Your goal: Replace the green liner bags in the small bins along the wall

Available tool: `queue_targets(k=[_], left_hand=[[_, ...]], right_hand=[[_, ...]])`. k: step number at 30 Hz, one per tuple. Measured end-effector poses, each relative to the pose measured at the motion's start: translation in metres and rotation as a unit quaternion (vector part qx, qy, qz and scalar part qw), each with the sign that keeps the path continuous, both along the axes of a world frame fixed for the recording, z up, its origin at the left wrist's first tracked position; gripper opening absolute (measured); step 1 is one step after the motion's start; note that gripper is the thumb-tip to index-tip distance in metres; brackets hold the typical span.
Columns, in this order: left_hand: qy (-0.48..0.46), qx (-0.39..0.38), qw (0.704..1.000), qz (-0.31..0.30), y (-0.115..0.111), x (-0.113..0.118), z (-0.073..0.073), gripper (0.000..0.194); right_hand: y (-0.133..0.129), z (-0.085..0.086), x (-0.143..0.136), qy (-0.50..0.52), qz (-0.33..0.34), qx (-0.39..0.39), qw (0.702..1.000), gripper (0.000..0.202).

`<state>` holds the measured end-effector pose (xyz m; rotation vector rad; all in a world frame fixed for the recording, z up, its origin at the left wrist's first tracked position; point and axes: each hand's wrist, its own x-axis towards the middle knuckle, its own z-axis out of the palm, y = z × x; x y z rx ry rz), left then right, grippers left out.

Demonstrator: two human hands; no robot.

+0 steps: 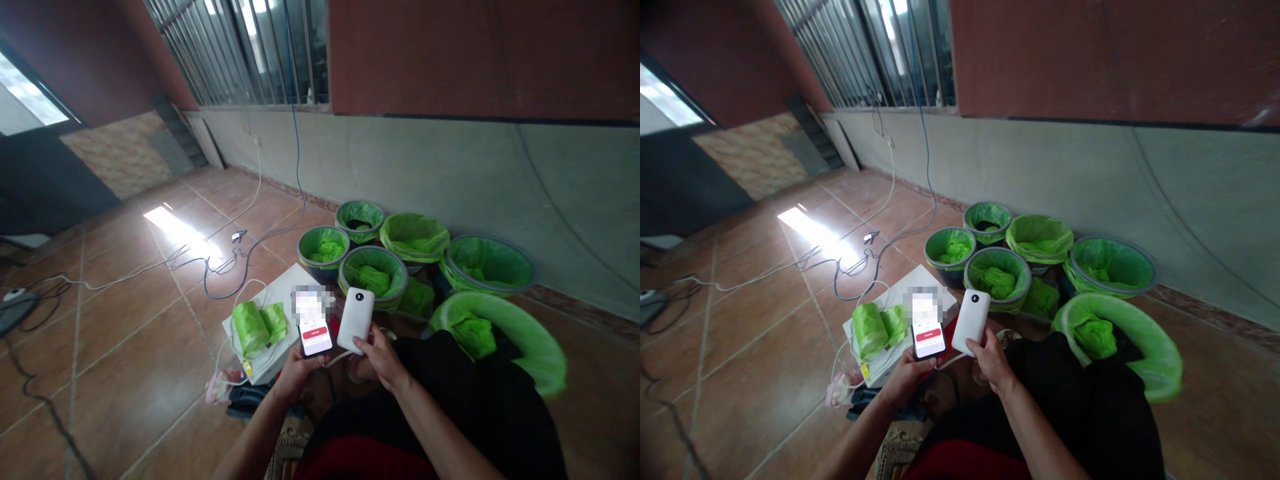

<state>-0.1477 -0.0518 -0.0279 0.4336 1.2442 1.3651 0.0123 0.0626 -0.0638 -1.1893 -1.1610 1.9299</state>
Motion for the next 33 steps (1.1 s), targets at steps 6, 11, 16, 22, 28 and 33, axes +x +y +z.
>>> queue_targets(k=[6, 11, 16, 22, 28, 33], left_hand=[[0.001, -0.001, 1.0, 0.003, 0.001, 0.0, 0.002, 0.036], [0.0, 0.002, 1.0, 0.0, -0.001, -0.003, -0.006, 0.041], [0.002, -0.018, 1.0, 0.007, -0.002, -0.006, -0.015, 0.047], [0.008, -0.015, 1.0, 0.007, -0.001, -0.006, -0.013, 0.048], [0.014, -0.006, 1.0, -0.012, 0.0, -0.004, -0.003, 0.043], [0.015, -0.001, 1.0, -0.014, 0.001, -0.004, 0.0, 0.044]], right_hand=[[0.0, 0.001, 0.001, 0.002, -0.001, -0.013, 1.0, 0.063], [0.0, -0.001, 0.0, -0.01, 0.002, -0.013, 1.0, 0.065], [0.0, 0.0, 0.001, -0.006, -0.004, -0.006, 1.0, 0.062], [0.0, -0.004, 0.001, -0.012, 0.001, 0.002, 1.0, 0.063], [0.0, -0.002, 0.001, -0.01, 0.003, -0.007, 1.0, 0.064], [0.0, 0.001, 0.0, -0.012, 0.0, -0.005, 1.0, 0.064]])
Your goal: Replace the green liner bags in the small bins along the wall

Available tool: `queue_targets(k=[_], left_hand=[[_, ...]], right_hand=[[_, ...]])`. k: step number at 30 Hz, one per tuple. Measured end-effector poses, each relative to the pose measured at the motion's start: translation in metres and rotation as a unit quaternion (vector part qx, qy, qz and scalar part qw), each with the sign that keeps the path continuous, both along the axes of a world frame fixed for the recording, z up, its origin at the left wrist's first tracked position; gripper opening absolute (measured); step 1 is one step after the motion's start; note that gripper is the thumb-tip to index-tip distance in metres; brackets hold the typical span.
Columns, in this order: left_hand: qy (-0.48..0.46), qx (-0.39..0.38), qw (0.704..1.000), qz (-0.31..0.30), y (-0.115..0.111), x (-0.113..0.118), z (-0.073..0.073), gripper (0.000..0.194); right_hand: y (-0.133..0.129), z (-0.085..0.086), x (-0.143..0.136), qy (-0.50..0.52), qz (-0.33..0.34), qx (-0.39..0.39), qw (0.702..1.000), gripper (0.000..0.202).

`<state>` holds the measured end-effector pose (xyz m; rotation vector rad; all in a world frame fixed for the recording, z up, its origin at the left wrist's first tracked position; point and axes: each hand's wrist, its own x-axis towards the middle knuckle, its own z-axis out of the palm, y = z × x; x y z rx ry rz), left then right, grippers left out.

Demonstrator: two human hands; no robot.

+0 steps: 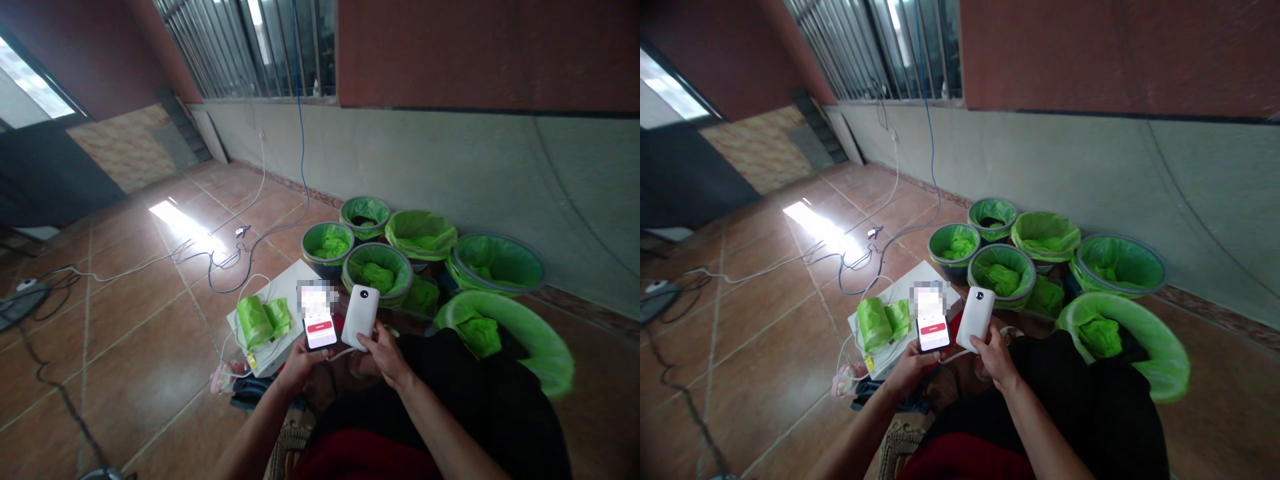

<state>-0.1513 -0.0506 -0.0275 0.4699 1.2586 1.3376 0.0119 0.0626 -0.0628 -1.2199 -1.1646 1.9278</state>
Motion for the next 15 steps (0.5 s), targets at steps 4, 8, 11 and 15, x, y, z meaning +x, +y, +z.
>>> queue_targets(k=[4, 8, 11, 15], left_hand=[[0.005, -0.001, 1.0, 0.008, 0.0, -0.001, -0.001, 0.045], [0.009, -0.005, 1.0, 0.008, 0.001, -0.002, -0.005, 0.043], [0.002, -0.003, 1.0, 0.02, 0.002, -0.003, -0.008, 0.043], [-0.005, 0.002, 0.999, 0.032, 0.004, -0.005, -0.013, 0.042]], right_hand=[[-0.001, -0.002, 0.0, -0.007, 0.0, 0.002, 1.0, 0.064], [0.0, -0.005, 0.0, -0.021, 0.0, 0.008, 1.0, 0.066], [0.001, -0.009, 0.001, -0.04, 0.008, 0.018, 0.999, 0.066], [0.002, -0.012, 0.0, -0.069, 0.022, 0.028, 0.997, 0.065]])
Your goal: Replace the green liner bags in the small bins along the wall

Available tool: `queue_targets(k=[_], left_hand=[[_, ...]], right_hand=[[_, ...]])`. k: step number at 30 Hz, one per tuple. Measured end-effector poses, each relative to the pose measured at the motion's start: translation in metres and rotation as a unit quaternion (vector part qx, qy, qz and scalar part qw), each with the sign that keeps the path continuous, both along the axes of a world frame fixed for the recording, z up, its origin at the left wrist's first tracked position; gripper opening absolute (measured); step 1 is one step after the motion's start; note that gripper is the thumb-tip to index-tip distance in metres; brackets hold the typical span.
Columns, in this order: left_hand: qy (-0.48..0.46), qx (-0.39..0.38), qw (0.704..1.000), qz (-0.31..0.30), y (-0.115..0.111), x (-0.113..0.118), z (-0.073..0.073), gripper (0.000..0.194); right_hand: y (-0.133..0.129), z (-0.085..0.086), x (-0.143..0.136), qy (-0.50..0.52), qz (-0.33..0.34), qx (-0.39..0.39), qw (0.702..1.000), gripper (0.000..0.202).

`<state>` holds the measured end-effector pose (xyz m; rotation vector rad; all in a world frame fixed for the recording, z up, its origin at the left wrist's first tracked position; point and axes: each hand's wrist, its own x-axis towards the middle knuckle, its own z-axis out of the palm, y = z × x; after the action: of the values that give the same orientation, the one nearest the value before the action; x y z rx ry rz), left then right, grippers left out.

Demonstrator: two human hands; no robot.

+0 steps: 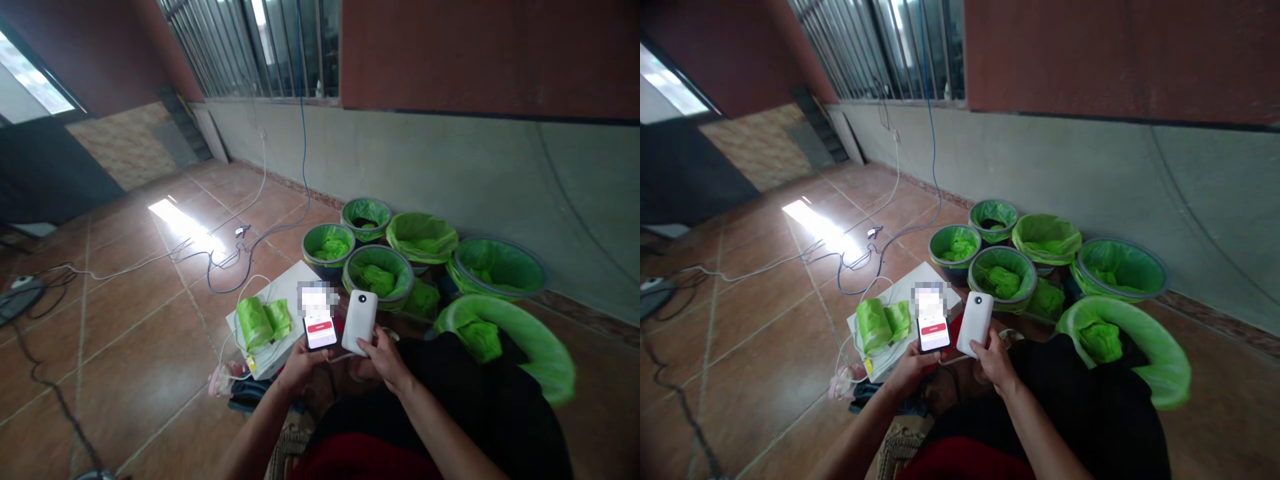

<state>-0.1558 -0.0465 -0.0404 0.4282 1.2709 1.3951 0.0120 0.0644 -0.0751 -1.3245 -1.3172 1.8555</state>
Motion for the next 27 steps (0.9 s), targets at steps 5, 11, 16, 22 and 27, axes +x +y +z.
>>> queue_targets(k=[5, 11, 16, 22, 27], left_hand=[[-0.004, -0.021, 1.0, 0.016, -0.002, -0.005, -0.007, 0.04], [-0.017, -0.024, 0.997, 0.068, 0.001, -0.012, -0.019, 0.047], [-0.021, -0.011, 0.991, 0.135, 0.013, -0.025, -0.026, 0.061], [-0.002, -0.026, 0.978, 0.205, 0.03, -0.043, -0.034, 0.06], [-0.032, -0.027, 0.973, 0.226, 0.038, -0.046, -0.04, 0.061]], right_hand=[[-0.001, -0.003, -0.002, 0.011, 0.004, 0.017, 1.0, 0.061], [0.007, -0.019, -0.019, -0.06, 0.044, 0.096, 0.993, 0.061], [0.03, -0.025, -0.058, -0.09, 0.078, 0.134, 0.984, 0.061], [0.052, -0.046, -0.094, -0.052, 0.085, 0.112, 0.989, 0.06], [0.061, -0.055, -0.095, -0.04, 0.129, 0.066, 0.989, 0.062]])
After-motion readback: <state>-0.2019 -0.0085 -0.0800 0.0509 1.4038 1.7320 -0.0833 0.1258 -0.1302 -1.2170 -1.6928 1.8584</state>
